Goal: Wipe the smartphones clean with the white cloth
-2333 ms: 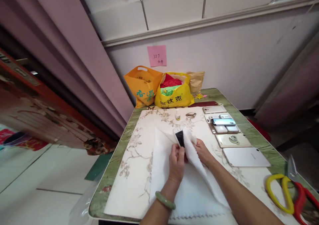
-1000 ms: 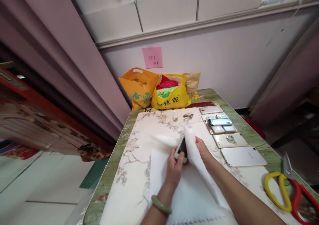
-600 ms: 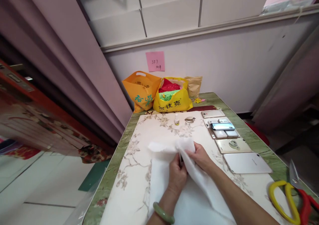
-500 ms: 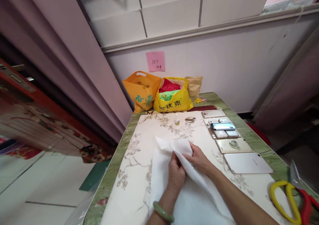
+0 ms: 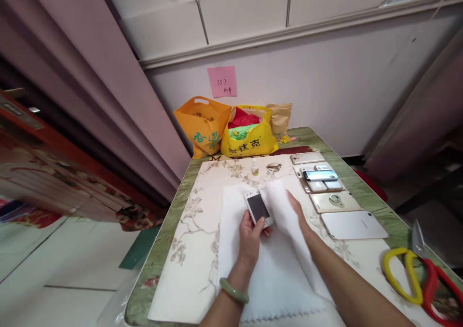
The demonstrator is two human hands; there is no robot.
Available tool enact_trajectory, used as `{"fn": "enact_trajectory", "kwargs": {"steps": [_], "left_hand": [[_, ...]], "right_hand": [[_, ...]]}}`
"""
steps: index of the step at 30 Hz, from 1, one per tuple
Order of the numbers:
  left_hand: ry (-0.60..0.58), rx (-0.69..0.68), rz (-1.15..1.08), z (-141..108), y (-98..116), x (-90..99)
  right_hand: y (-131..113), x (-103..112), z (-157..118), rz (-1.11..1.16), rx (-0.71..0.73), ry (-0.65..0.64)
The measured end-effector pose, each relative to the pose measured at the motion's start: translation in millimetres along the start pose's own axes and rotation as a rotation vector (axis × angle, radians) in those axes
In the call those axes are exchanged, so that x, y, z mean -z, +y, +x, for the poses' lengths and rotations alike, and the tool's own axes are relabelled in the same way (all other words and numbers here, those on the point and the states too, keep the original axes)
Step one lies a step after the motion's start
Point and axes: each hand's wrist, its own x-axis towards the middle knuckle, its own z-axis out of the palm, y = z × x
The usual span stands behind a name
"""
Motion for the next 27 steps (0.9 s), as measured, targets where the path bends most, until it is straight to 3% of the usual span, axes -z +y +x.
{"fn": "enact_trajectory", "kwargs": {"steps": [4,8,11,14,17,22,27], "left_hand": [[0.010,-0.043,-0.079,-1.8,5.2,-2.3],[0.002,-0.039,-0.060,-1.7,5.9,-2.4],[-0.047,-0.017,-0.015,-1.6,5.3,-0.7],[-0.129,0.042,0.009,-2.0,5.7,0.7],[-0.165,0.072,0.024,-2.3,5.9,0.8],[-0.057,0.058,0.042,-1.1,2.3,-0.3],[0.056,0.035,0.080,-0.1,-0.2,0.8]], "right_hand": [[-6.9,-9.9,-12.2,-0.158,0.084,0.003],[-11.0,-9.1,-13.5,0.002,0.011,-0.166],[-14.1,-9.5,-13.2,-0.018,0.012,-0.267],[-16.2,-11.6,-14.0,-0.061,-0.031,-0.304],[-16.3,-13.0,-14.3,0.075,-0.147,-0.349],[-15.4,-10.8,-11.8,0.370,-0.337,-0.418],[-19.9,-7.2,-11.3,0.435,-0.389,-0.584]]}}
